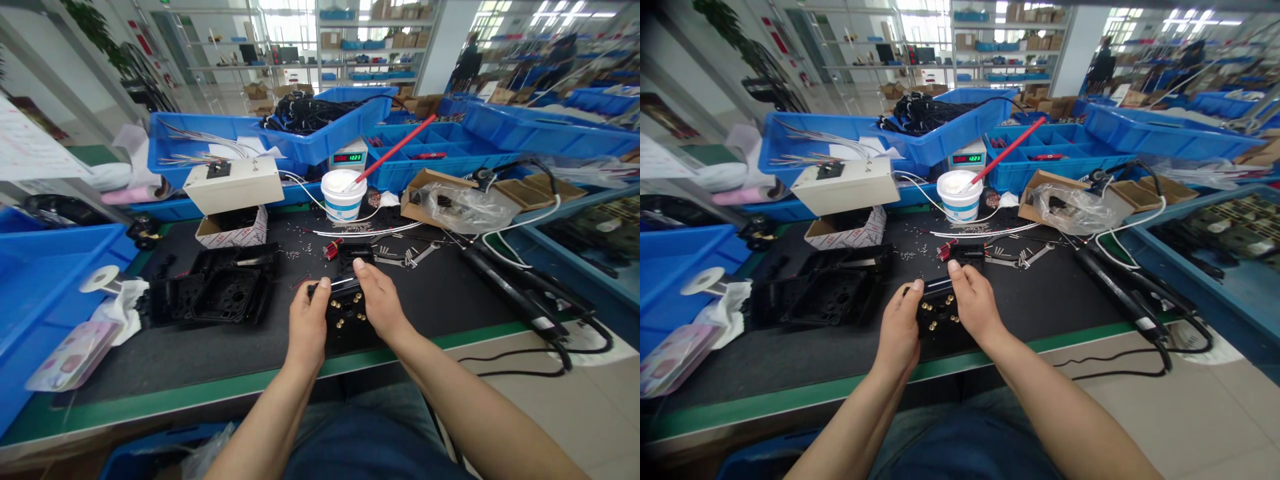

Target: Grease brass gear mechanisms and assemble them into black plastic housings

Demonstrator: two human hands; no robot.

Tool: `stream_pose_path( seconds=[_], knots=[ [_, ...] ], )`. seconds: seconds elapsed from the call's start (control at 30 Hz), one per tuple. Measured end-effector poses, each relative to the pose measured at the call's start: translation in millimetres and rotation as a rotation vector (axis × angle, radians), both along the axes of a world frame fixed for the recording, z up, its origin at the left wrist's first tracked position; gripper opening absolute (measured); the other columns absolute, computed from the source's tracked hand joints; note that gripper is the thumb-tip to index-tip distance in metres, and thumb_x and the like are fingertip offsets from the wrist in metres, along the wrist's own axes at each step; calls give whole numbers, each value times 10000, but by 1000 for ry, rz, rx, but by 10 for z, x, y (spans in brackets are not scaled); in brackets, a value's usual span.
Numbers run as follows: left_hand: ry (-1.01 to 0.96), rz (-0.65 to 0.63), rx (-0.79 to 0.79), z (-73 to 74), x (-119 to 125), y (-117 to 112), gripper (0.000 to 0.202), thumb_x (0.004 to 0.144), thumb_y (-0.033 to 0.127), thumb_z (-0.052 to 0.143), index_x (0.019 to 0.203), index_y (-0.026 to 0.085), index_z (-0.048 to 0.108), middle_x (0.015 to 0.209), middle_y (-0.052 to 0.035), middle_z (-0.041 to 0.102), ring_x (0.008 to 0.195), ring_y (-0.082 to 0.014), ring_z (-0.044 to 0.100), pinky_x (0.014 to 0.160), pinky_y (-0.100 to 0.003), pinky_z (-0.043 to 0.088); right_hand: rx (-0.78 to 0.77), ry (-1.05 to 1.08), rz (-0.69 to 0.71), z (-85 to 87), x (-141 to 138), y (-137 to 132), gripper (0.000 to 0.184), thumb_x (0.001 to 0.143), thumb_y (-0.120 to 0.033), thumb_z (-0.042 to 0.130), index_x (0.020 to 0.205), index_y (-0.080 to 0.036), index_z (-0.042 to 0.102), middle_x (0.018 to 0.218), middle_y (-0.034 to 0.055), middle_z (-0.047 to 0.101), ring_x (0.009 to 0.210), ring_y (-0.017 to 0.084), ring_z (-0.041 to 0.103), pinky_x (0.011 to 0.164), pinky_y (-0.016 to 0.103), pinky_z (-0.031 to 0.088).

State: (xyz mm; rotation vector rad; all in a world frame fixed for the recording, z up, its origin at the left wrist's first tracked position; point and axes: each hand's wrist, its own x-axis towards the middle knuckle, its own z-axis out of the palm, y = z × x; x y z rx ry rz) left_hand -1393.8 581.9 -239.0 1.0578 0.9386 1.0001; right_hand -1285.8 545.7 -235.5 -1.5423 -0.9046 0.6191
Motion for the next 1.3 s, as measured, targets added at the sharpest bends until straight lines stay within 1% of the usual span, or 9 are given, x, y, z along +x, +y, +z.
stream_pose_path(
  seconds=[0.53,0.67,0.8,0.87,1.03,1.1,1.17,1.23,1.3],
  knots=[
    [61,-42,27,-66,-10,29,292,803,450,552,734,167,530,653,33,539,603,-103,494,579,-207,408,-11,37,21,-98,-18,42,467,859,-573,394,592,-190,375,559,-49,347,562,103,348,532,231,282],
    [124,-50,200,-127,-114,31,266,849,430,485,787,174,519,673,25,533,611,-114,508,587,-225,422,-5,34,113,-77,30,-48,476,833,-628,398,665,-185,437,604,-45,407,592,110,406,556,225,337],
    [188,-92,552,-195,-297,43,219,811,393,548,759,182,523,696,17,516,641,-120,515,600,-230,429,42,-85,514,-108,208,-286,482,763,-597,564,1014,-188,524,921,24,581,843,165,554,744,271,447],
    [200,-179,765,-248,-374,81,212,759,392,608,790,193,542,739,0,561,689,-141,560,637,-259,465,116,-219,632,-191,286,-376,458,771,-514,615,1096,-214,497,1068,57,581,997,184,552,867,316,446],
    [308,-471,1154,-370,-548,193,192,722,230,689,879,225,577,832,-6,660,819,-152,630,756,-292,504,383,-733,643,-451,312,-420,318,846,-307,590,1120,-195,475,1079,97,618,1078,182,551,1003,413,407],
    [382,-580,1222,-383,-645,192,171,749,172,667,891,226,589,858,-3,672,844,-144,630,788,-286,504,396,-911,671,-503,305,-435,204,886,-219,520,1087,-192,501,1058,81,634,1067,174,562,1011,418,409],
    [469,-596,1244,-381,-743,171,200,761,176,657,937,223,574,947,-28,656,930,-163,612,842,-314,502,350,-956,690,-519,321,-473,166,886,-199,513,1052,-196,517,1064,67,635,1059,171,565,1014,413,411],
    [583,-511,1171,-378,-807,154,366,739,253,686,1059,212,515,1159,-105,566,1108,-228,533,920,-398,479,278,-850,628,-519,354,-517,155,866,-241,556,1011,-203,518,1071,64,626,1052,174,563,992,403,427],
    [692,-475,1019,-384,-812,158,653,689,356,724,1227,206,385,1363,-181,370,1262,-297,389,983,-490,425,171,-696,493,-519,383,-537,180,852,-296,575,997,-211,513,1103,77,603,1069,187,548,955,400,449]
  ],
)
